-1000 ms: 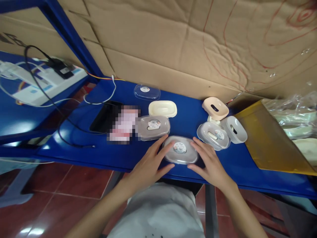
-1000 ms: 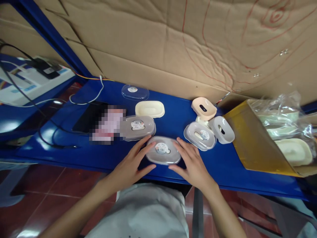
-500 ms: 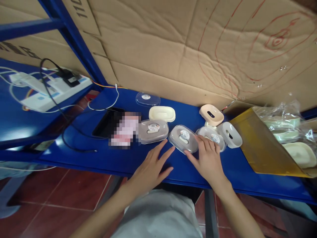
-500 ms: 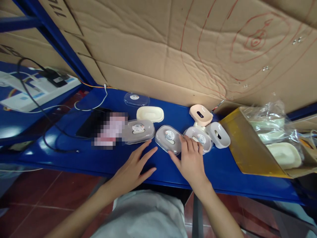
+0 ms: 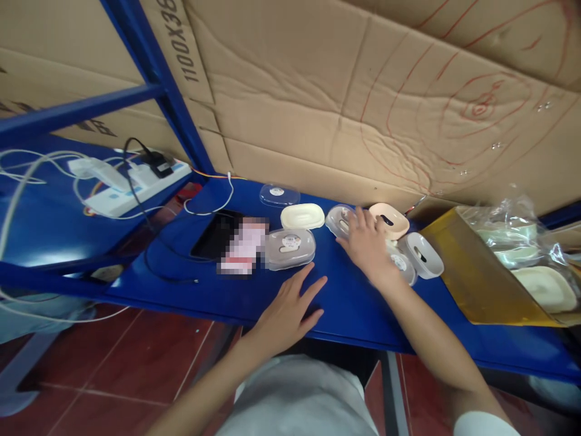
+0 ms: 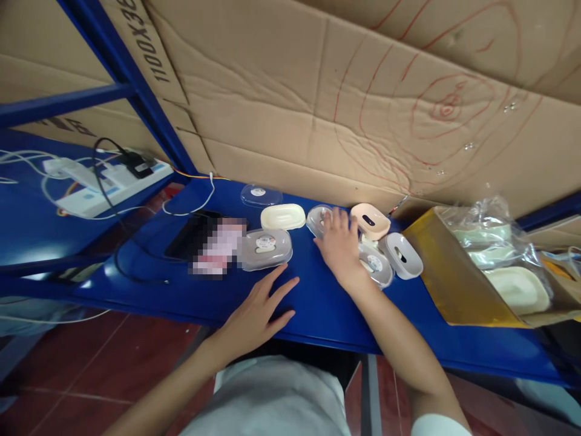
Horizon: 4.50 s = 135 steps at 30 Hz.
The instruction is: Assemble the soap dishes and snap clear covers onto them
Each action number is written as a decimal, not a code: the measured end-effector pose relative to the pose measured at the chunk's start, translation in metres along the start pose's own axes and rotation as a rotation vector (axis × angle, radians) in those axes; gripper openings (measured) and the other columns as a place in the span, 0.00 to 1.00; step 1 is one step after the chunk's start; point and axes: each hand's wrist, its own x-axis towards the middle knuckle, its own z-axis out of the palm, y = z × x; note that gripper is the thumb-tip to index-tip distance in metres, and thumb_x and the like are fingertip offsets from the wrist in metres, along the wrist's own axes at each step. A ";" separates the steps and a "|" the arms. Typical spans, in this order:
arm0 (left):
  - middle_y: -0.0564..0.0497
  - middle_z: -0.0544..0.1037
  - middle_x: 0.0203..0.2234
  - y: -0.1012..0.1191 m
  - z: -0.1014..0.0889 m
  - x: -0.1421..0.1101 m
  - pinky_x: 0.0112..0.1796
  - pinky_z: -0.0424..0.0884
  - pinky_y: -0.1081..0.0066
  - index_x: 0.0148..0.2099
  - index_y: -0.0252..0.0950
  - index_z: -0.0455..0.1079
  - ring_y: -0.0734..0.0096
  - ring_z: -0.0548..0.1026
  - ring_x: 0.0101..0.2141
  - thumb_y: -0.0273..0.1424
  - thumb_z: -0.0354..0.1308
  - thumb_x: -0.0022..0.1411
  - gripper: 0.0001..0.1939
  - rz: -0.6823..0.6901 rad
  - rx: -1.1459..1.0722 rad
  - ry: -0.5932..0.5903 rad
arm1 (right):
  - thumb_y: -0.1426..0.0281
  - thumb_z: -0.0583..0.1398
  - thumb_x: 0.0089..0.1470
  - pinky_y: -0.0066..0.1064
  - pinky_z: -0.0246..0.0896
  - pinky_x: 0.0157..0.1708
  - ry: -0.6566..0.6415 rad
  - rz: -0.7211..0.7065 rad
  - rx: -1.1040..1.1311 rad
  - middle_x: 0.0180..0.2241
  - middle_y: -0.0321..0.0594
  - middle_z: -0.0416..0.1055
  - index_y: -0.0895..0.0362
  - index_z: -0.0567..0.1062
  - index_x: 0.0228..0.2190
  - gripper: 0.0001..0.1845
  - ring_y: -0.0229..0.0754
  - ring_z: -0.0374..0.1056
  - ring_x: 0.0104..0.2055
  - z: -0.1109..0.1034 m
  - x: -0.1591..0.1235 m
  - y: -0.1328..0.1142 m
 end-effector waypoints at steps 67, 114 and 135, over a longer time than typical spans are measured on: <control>0.44 0.62 0.76 -0.005 -0.009 0.002 0.70 0.64 0.42 0.81 0.51 0.48 0.45 0.63 0.73 0.33 0.65 0.73 0.43 -0.034 -0.172 -0.113 | 0.66 0.66 0.60 0.55 0.70 0.66 -0.123 -0.181 0.737 0.70 0.51 0.61 0.45 0.64 0.64 0.33 0.62 0.55 0.78 -0.019 -0.165 0.042; 0.35 0.64 0.72 -0.004 -0.001 0.005 0.67 0.70 0.42 0.77 0.42 0.56 0.43 0.66 0.71 0.39 0.59 0.79 0.30 0.067 -0.036 -0.070 | 0.70 0.62 0.73 0.58 0.64 0.73 0.085 -0.450 0.587 0.67 0.40 0.74 0.50 0.62 0.74 0.33 0.50 0.70 0.70 0.010 -0.174 0.003; 0.33 0.64 0.71 -0.001 -0.006 0.002 0.65 0.72 0.40 0.74 0.41 0.60 0.41 0.67 0.70 0.35 0.64 0.76 0.30 0.076 -0.043 -0.120 | 0.57 0.66 0.68 0.56 0.55 0.69 -0.148 -0.444 0.447 0.63 0.59 0.72 0.60 0.73 0.61 0.28 0.64 0.66 0.68 0.046 0.154 -0.074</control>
